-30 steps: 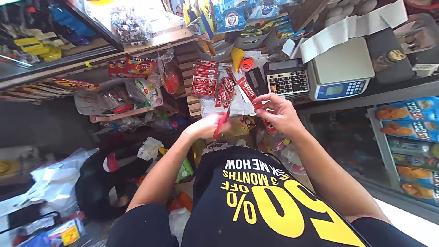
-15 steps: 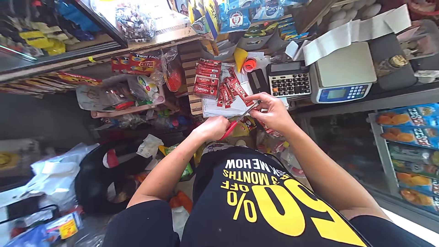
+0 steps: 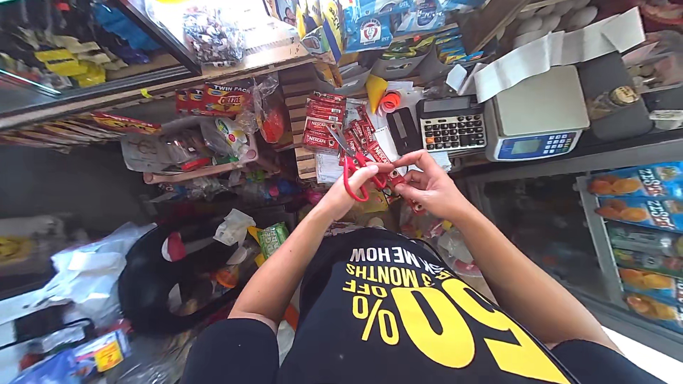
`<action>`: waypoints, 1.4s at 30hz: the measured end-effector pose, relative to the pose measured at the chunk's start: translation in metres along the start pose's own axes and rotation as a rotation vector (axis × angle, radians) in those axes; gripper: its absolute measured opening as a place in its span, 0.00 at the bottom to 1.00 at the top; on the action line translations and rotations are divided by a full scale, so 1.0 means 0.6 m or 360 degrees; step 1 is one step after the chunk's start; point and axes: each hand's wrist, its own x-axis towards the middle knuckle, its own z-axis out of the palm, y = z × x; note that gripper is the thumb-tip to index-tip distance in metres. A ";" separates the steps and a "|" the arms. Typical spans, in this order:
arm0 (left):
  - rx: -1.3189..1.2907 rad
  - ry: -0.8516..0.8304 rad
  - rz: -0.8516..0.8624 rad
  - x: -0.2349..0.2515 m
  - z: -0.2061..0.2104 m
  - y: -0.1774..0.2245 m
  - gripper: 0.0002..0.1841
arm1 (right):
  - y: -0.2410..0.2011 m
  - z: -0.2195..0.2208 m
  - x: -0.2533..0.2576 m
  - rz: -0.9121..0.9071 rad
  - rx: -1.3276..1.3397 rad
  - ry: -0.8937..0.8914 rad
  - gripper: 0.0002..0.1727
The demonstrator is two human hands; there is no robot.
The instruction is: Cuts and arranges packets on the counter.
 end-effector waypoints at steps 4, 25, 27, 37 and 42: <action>0.1028 -0.0315 0.0009 -0.009 -0.048 0.004 0.19 | -0.013 -0.013 0.000 -0.0045 -0.0014 0.0149 0.19; 0.1596 -0.0038 -0.0158 0.010 -0.053 -0.058 0.21 | 0.052 -0.045 -0.037 0.0221 0.0495 0.0741 0.23; 0.1587 0.0143 -0.0180 0.053 -0.023 -0.069 0.24 | 0.078 -0.064 -0.061 0.0271 0.0691 0.0990 0.23; 0.1678 0.0246 -0.0454 0.325 0.147 -0.084 0.32 | 0.089 -0.089 -0.129 0.0278 0.0746 0.1219 0.21; 0.1191 0.0204 -0.0049 0.269 0.185 -0.083 0.23 | 0.101 -0.112 -0.139 0.0202 0.0630 0.1185 0.21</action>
